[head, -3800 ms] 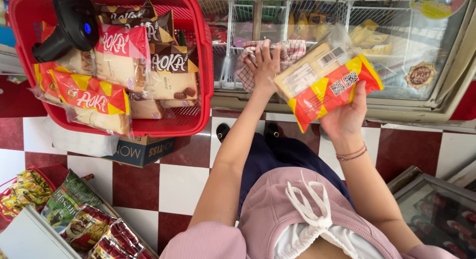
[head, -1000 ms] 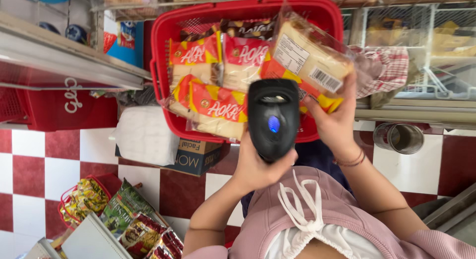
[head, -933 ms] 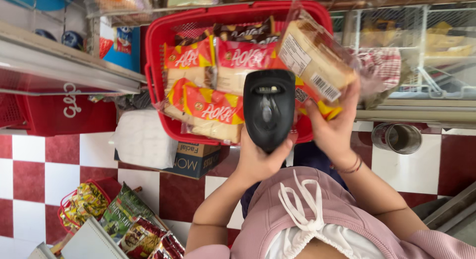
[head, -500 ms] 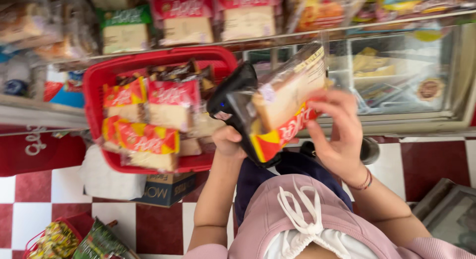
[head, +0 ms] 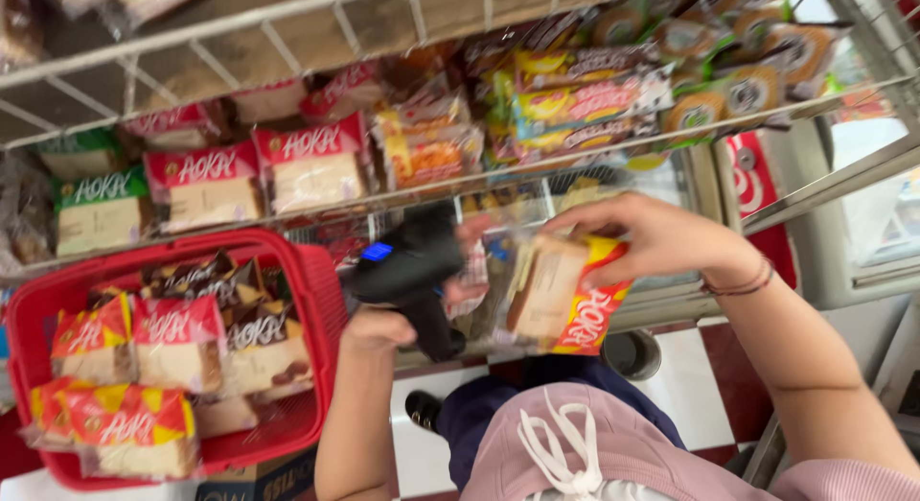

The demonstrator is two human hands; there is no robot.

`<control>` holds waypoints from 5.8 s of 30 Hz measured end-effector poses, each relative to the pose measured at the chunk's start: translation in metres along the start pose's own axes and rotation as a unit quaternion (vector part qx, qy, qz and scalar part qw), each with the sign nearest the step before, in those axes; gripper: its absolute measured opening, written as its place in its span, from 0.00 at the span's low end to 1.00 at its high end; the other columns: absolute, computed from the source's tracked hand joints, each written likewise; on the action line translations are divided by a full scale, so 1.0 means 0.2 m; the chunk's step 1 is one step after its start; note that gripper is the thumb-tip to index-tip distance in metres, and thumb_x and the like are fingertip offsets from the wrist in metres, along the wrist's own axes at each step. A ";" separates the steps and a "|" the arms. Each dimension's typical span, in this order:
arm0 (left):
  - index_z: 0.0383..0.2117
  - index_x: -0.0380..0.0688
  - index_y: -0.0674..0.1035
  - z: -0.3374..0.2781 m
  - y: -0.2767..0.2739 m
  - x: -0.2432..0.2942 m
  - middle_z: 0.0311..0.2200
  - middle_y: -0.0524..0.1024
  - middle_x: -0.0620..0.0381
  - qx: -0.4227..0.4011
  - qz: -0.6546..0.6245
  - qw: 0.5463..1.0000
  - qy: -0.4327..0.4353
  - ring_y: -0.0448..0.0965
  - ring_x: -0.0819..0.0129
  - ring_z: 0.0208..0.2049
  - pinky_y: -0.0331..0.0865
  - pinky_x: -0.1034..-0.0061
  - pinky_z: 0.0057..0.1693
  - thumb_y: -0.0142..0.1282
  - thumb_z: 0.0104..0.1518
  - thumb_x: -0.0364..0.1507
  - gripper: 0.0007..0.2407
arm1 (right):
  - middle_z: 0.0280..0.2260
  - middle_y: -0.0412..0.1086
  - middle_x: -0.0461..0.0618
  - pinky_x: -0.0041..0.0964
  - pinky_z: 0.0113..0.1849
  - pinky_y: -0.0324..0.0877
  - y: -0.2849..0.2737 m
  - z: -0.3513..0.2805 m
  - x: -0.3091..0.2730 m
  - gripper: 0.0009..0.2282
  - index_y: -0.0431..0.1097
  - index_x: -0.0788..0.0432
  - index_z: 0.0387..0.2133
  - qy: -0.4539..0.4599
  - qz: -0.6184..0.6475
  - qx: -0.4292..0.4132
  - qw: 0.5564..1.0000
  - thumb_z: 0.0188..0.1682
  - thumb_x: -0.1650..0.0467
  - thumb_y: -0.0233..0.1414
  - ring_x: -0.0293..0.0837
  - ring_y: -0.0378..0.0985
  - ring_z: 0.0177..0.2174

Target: The person scans individual packages of bread with a handheld barcode scanner and places them onto a retail shelf, occasionally wiping the packages with a cloth.

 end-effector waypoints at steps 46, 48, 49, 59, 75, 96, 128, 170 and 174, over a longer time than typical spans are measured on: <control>0.57 0.35 0.70 1.77 0.67 0.07 0.37 0.78 0.55 0.047 0.331 0.940 0.067 0.79 0.73 0.30 0.78 0.74 0.37 0.56 0.45 0.15 0.27 | 0.61 0.65 0.57 0.46 0.63 0.71 -1.54 -0.50 -0.09 0.41 0.38 0.57 0.71 -0.196 -0.128 0.447 0.863 0.49 0.88 0.56 0.48 0.72 0.60; 0.58 0.36 0.69 1.80 0.70 0.09 0.37 0.77 0.55 0.039 0.347 0.934 0.073 0.78 0.74 0.30 0.77 0.74 0.37 0.56 0.44 0.16 0.28 | 0.61 0.65 0.59 0.44 0.58 0.72 -1.57 -0.50 -0.07 0.42 0.38 0.59 0.71 -0.152 -0.188 0.468 0.850 0.46 0.87 0.58 0.50 0.73 0.59; 0.59 0.37 0.68 1.81 0.71 0.11 0.36 0.76 0.56 0.030 0.362 0.928 0.082 0.76 0.75 0.29 0.76 0.75 0.37 0.55 0.43 0.16 0.30 | 0.61 0.65 0.59 0.44 0.58 0.72 -1.59 -0.50 -0.07 0.42 0.38 0.59 0.71 -0.152 -0.186 0.469 0.850 0.46 0.87 0.58 0.50 0.73 0.59; 0.48 0.31 0.73 1.89 0.74 0.20 0.30 0.79 0.55 0.036 0.403 0.914 -0.031 0.80 0.71 0.27 0.77 0.74 0.36 0.56 0.43 0.21 0.21 | 0.43 0.72 0.58 0.37 0.45 0.75 -1.67 -0.48 0.02 0.32 0.49 0.63 0.65 -0.024 -0.137 0.422 0.896 0.48 0.79 0.59 0.45 0.78 0.43; 0.22 0.35 0.81 1.95 0.73 0.29 0.20 0.82 0.53 0.048 0.578 0.809 -0.100 0.82 0.69 0.24 0.74 0.74 0.34 0.59 0.37 0.28 0.09 | 0.39 0.77 0.57 0.37 0.39 0.79 -1.80 -0.44 0.04 0.23 0.58 0.69 0.48 0.055 -0.107 0.342 0.932 0.41 0.77 0.61 0.43 0.82 0.38; 0.39 0.33 0.76 1.95 0.83 0.29 0.22 0.82 0.51 0.033 0.584 0.809 -0.057 0.85 0.67 0.24 0.78 0.73 0.36 0.56 0.41 0.25 0.16 | 0.27 0.77 0.59 0.36 0.32 0.74 -1.65 -0.49 -0.01 0.11 0.76 0.70 0.33 0.058 -0.277 0.492 0.823 0.49 0.70 0.63 0.43 0.82 0.27; 0.52 0.32 0.72 -0.40 -0.50 -0.69 0.44 0.72 0.38 0.494 0.635 0.593 -0.034 0.73 0.41 0.50 0.69 0.57 0.56 0.66 0.49 0.26 0.24 | 0.49 0.65 0.59 0.48 0.50 0.66 1.09 0.46 1.13 0.28 0.62 0.65 0.60 0.085 -0.075 0.353 0.929 0.42 0.79 0.58 0.53 0.69 0.48; 0.76 0.52 0.50 -0.49 -0.51 -0.60 0.66 0.60 0.44 0.297 0.585 0.751 0.076 0.67 0.52 0.61 0.62 0.63 0.67 0.49 0.69 0.43 0.32 | 0.67 0.58 0.55 0.38 0.65 0.62 1.38 -0.01 0.95 0.22 0.45 0.63 0.72 -0.028 0.207 0.638 0.742 0.65 0.76 0.39 0.44 0.66 0.62; 0.75 0.46 0.49 -0.51 -0.24 -0.43 0.72 0.56 0.38 0.252 0.472 0.832 0.144 0.57 0.47 0.74 0.57 0.61 0.75 0.61 0.60 0.40 0.40 | 0.61 0.63 0.53 0.37 0.59 0.66 1.49 0.13 0.77 0.21 0.49 0.62 0.69 -0.042 0.305 0.584 0.751 0.62 0.76 0.41 0.42 0.67 0.56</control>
Point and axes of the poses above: each hand's wrist, its own z-axis towards the middle knuckle, its own y-axis out of the palm, x = y × z, the point moved 3 cm from there along z, towards the middle knuckle
